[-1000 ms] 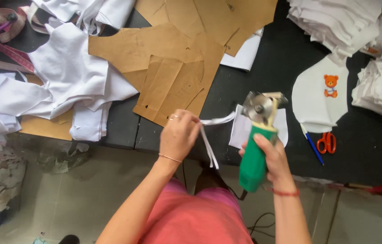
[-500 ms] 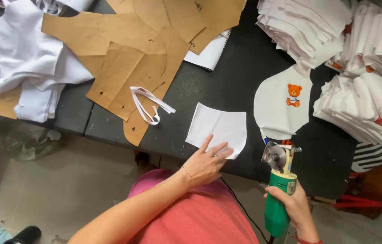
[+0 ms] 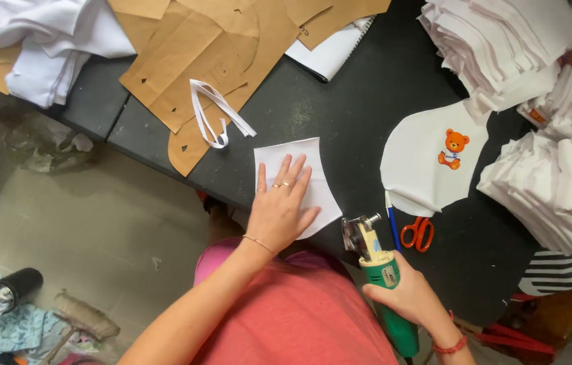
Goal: The person uses a cardboard pattern to trace and cut white fabric pieces using a rotary cutter. They then fold the cut fabric pieces and stack them on the table.
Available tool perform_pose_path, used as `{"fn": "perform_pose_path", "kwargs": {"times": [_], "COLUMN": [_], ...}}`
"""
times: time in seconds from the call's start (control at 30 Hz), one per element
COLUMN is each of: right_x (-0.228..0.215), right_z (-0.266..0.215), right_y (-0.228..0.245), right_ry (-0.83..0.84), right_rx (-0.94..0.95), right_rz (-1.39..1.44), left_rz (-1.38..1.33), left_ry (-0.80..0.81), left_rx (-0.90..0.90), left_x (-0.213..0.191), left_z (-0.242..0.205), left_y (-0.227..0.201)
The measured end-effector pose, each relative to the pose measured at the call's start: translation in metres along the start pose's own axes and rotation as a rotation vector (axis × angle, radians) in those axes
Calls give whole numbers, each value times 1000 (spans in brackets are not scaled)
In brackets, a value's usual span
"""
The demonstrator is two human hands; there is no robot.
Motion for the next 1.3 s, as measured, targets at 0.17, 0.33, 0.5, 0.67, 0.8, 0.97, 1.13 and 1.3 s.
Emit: {"fn": "perform_pose_path", "kwargs": {"times": [0.17, 0.33, 0.5, 0.67, 0.8, 0.97, 1.13, 1.3], "right_x": [-12, -15, -15, -21, -25, -31, -36, -38], "right_z": [12, 17, 27, 21, 15, 19, 22, 36], "right_y": [17, 20, 22, 33, 41, 48, 56, 60], "right_ry": [-81, -105, -114, -87, -74, -109, -136, -122], "right_rx": [-107, -162, -192, -160, -136, -164, -174, -189], "right_rz": [-59, -61, -87, -99, -63, -79, -122, -58], "left_rz": [179, 171, 163, 173, 171, 173, 155, -113], "left_ry": [89, 85, 66, 72, 75, 74, 71, 227], "left_rx": [-216, -231, -235, -242, -247, -250, -256, -348], "left_x": [45, 45, 40, 44, 45, 42, 43, 49], "left_z": [-6, -6, -5, -5, -6, -5, -6, -6], "left_y": [15, 15, 16, 18, 18, 17, 18, 22]}}
Point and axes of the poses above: each hand's wrist, its own z-axis towards the middle knuckle, its own x-axis out of the palm, y = z × x, the point moved 10 cm from there along z, towards the middle knuckle, and after that the axes turned 13 degrees about -z, right-handed, at the moved point
